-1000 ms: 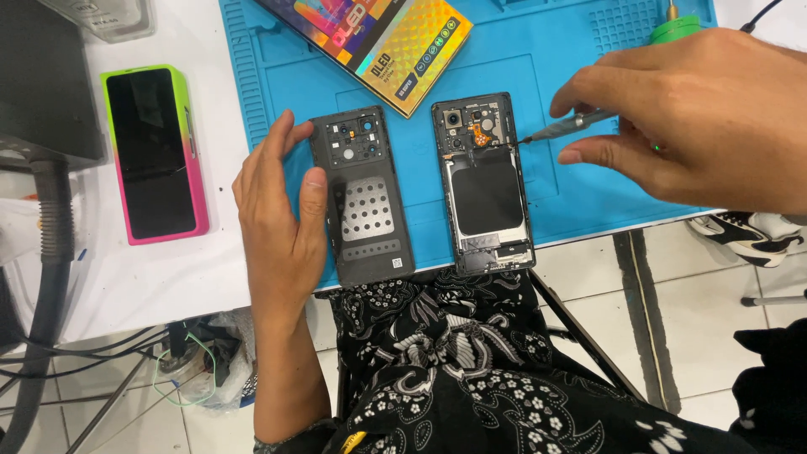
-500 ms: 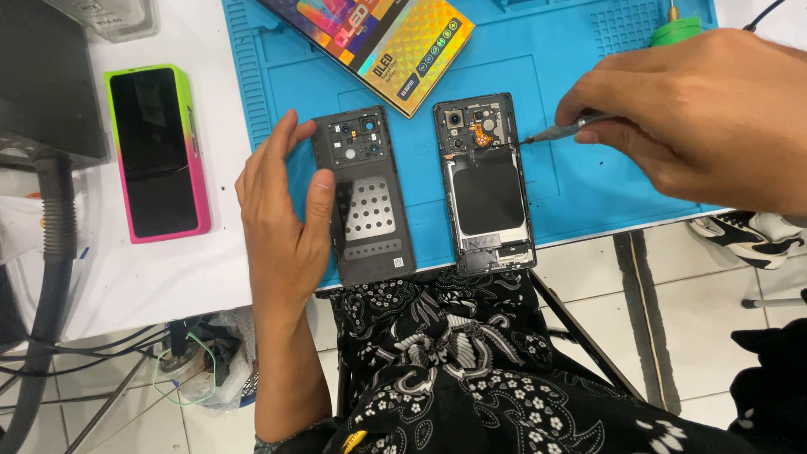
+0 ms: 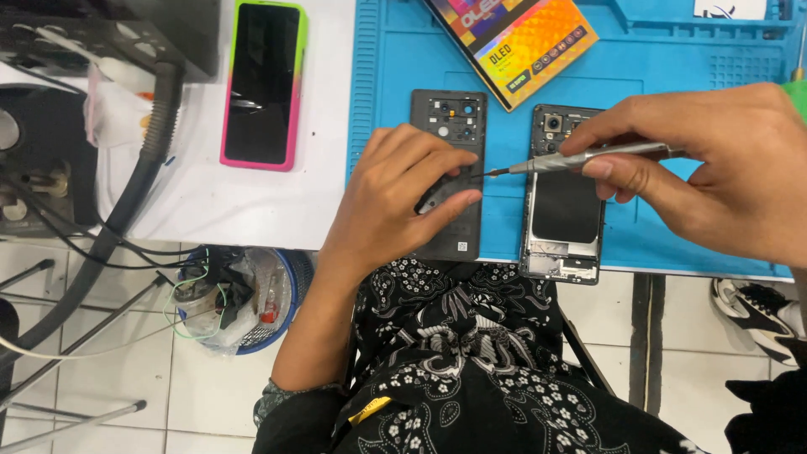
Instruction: Removing internal screws from a disassembled smartphone using a precision screwdriver on a repair bench.
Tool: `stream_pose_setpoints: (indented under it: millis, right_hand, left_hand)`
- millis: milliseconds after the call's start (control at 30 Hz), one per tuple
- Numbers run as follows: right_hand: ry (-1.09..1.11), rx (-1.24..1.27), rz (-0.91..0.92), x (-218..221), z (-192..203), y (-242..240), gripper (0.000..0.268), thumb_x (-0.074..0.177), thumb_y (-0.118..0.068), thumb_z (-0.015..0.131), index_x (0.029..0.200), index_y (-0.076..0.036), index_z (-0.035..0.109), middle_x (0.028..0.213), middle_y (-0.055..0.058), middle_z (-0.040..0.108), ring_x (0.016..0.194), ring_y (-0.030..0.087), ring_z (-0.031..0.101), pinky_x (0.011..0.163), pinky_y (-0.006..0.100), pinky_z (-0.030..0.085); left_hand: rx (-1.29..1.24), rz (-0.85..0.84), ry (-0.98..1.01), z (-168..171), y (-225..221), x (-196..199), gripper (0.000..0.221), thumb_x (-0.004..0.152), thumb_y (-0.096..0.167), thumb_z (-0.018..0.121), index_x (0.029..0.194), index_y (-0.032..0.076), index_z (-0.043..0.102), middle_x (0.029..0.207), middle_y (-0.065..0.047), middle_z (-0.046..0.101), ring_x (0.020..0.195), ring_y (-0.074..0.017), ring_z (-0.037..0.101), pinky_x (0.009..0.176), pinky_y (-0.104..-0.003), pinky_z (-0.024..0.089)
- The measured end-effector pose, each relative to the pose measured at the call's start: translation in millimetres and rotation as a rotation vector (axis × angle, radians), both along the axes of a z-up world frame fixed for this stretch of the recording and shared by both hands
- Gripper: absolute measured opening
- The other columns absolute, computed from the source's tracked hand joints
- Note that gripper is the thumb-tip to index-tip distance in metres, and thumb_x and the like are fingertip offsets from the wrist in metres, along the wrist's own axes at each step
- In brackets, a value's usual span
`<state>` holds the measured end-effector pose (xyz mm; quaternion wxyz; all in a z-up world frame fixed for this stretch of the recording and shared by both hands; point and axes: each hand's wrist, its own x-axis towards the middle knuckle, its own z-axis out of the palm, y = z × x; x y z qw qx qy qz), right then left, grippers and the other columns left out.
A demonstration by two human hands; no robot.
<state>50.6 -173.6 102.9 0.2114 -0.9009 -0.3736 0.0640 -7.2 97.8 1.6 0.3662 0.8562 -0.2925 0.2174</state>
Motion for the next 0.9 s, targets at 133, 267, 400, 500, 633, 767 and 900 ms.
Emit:
stream_pose_setpoints:
  millis: [133,267,400,500,633,767,900]
  right_hand:
    - [0.084,-0.043,-0.047,0,3,11,0.02,0.097,-0.022,0.067,0.113,-0.015,0.077,0.081,-0.001,0.079,0.069,0.01,0.079,0.039,0.029,0.059]
    - [0.048,-0.126,-0.112,-1,15,-1,0.021,0.101,-0.023,0.065,0.116,-0.015,0.076,0.081,-0.001,0.079,0.075,0.01,0.078,0.038,0.03,0.055]
    - [-0.071,-0.295,-0.205,-1,17,-26,0.011,0.108,-0.016,0.066,0.116,-0.011,0.073,0.079,0.003,0.075,0.073,0.016,0.072,0.052,0.033,0.054]
    - [-0.113,-0.395,-0.204,2,8,-45,0.01,0.109,-0.018,0.067,0.114,-0.016,0.074,0.076,-0.001,0.076,0.074,0.015,0.073,0.057,0.034,0.056]
    - [-0.098,-0.406,-0.243,3,1,-51,0.01,0.109,-0.021,0.064,0.113,-0.02,0.073,0.074,-0.007,0.075,0.07,0.013,0.07,0.062,0.033,0.052]
    - [-0.171,-0.404,-0.198,7,-10,-59,0.007,0.109,-0.024,0.066,0.114,-0.023,0.071,0.077,-0.013,0.074,0.074,0.012,0.07,0.068,0.034,0.049]
    - [-0.156,-0.352,-0.198,8,-12,-59,0.006,0.107,-0.019,0.068,0.111,-0.022,0.071,0.077,-0.012,0.073,0.076,0.014,0.069,0.066,0.035,0.047]
  left_hand:
    - [-0.025,-0.055,-0.005,3,2,0,0.018,0.104,0.021,0.065,0.104,0.004,0.067,0.097,-0.007,0.066,0.09,-0.0261,0.059,0.081,-0.039,0.038]
    - [-0.025,-0.048,-0.041,1,2,1,0.012,0.105,0.011,0.065,0.097,0.002,0.066,0.092,-0.008,0.062,0.085,-0.028,0.055,0.075,-0.04,0.036]
    - [0.036,0.022,-0.031,-3,2,1,0.018,0.106,0.019,0.063,0.106,0.002,0.071,0.097,-0.009,0.061,0.089,-0.0291,0.054,0.075,-0.041,0.037]
    - [-0.009,0.086,-0.02,-1,1,0,0.012,0.103,0.013,0.069,0.106,0.001,0.072,0.097,-0.011,0.065,0.093,-0.0305,0.057,0.079,-0.041,0.042]
    - [-0.079,0.128,-0.012,1,1,-2,0.012,0.106,0.009,0.064,0.106,-0.001,0.071,0.097,-0.012,0.064,0.091,-0.0313,0.058,0.081,-0.042,0.045]
    - [-0.105,0.184,0.024,0,0,-1,0.012,0.106,0.007,0.062,0.107,-0.001,0.071,0.098,-0.012,0.065,0.092,-0.0305,0.058,0.083,-0.041,0.047]
    - [-0.091,0.193,0.033,-1,0,-1,0.011,0.106,0.006,0.062,0.107,-0.001,0.071,0.098,-0.012,0.065,0.091,-0.0299,0.058,0.082,-0.04,0.047]
